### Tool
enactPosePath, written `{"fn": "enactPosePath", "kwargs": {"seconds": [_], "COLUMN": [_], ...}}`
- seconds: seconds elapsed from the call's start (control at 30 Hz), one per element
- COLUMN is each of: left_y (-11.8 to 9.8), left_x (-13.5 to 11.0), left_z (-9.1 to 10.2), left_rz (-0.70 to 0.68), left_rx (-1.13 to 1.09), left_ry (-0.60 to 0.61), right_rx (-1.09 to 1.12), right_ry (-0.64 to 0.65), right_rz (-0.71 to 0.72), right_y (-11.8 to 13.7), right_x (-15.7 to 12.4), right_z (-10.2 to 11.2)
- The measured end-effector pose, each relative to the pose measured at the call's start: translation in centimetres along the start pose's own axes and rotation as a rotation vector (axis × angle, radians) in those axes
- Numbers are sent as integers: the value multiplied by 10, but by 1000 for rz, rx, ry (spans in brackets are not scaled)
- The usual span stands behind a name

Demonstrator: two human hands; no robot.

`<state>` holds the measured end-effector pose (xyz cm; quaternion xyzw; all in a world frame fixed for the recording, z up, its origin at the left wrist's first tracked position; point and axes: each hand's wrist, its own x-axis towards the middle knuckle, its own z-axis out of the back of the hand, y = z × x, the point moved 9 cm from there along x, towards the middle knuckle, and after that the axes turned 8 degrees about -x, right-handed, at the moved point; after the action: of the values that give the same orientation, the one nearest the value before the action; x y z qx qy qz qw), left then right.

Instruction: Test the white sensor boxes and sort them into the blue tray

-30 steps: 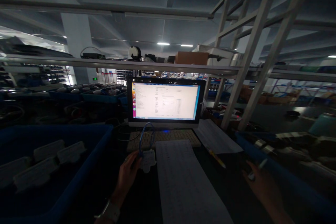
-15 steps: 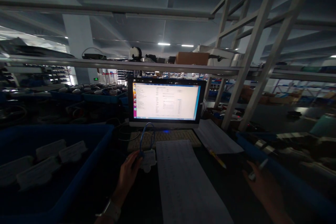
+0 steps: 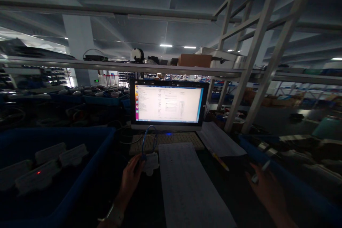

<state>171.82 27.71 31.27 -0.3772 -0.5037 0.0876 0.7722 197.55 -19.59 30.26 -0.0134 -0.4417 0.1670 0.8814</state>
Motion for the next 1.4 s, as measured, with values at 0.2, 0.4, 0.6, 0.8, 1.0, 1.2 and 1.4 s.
{"fn": "enactPosePath", "kwargs": {"seconds": [0.2, 0.4, 0.6, 0.8, 1.0, 1.2, 1.4], "left_y": [2, 32, 48, 56, 54, 45, 39], "left_x": [0, 1, -1, -1, 0, 3, 5], "left_z": [24, 30, 24, 32, 33, 34, 35], "left_rz": [46, 216, 328, 382, 381, 373, 371], "left_rx": [36, -112, -215, -156, -144, -119, -102], "left_ry": [-163, -228, -210, -247, -237, -232, -204], "right_rx": [10, 148, 676, 1651, 1979, 2177, 2277], "right_ry": [-19, -9, -10, 228, 326, 287, 314], "right_rz": [-3, -18, -336, -974, -1112, -1130, -1137], "right_y": [0, 0, 5, 63, 96, 91, 103], "right_x": [1, 6, 23, 26, 10, 3, 9], "right_z": [0, 8, 7, -54, -73, -57, -40]}}
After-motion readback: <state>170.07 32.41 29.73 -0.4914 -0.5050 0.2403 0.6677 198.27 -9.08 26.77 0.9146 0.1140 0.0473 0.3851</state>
